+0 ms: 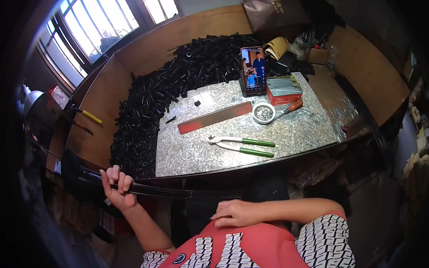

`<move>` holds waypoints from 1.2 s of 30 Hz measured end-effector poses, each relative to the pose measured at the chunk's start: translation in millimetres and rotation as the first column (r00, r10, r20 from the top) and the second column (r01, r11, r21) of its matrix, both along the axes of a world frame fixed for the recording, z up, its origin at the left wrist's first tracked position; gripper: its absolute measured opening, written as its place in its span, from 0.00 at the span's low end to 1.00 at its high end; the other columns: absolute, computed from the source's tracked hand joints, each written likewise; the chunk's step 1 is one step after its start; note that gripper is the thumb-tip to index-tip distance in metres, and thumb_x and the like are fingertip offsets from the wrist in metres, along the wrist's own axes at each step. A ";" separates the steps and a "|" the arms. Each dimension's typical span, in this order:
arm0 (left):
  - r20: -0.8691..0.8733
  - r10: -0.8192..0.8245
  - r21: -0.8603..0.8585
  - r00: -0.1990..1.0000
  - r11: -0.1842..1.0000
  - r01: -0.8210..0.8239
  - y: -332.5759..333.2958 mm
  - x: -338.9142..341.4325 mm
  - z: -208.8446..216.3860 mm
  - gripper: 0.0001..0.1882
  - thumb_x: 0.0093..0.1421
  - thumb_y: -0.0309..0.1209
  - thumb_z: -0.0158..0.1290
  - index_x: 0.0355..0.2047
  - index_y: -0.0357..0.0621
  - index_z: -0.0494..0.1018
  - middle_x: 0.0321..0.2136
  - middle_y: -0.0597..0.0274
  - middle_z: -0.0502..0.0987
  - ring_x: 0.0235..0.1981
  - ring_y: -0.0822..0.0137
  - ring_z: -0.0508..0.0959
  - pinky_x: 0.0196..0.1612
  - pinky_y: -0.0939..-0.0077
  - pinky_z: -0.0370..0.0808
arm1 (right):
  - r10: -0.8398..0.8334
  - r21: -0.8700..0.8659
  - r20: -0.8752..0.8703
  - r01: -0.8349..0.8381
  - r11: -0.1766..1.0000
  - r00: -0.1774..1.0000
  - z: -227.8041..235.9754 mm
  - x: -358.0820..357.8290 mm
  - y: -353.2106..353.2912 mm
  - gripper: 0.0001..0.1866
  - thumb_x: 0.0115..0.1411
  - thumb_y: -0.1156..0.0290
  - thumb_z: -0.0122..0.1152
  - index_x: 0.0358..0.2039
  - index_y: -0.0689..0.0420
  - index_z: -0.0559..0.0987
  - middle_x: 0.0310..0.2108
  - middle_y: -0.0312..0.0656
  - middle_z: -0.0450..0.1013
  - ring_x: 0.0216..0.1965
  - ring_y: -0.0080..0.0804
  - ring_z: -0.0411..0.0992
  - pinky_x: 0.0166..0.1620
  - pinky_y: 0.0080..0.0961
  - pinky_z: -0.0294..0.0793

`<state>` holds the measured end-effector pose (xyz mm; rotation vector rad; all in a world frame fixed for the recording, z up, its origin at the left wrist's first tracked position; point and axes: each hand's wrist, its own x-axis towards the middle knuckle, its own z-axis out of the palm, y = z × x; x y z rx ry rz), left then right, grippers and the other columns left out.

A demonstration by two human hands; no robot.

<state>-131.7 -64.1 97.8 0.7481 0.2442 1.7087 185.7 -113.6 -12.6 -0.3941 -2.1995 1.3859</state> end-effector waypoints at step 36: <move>-0.712 -0.029 0.150 0.702 0.970 0.193 20.5 100.6 42.1 0.03 0.54 0.18 0.57 0.30 0.33 0.75 0.28 0.60 0.76 0.30 0.71 0.77 0.36 0.79 0.76 | -0.019 -0.138 0.113 0.034 0.990 0.993 117.1 -0.4 91.8 0.15 0.52 0.65 0.68 0.36 0.59 0.76 0.28 0.32 0.71 0.29 0.17 0.67 0.33 0.18 0.66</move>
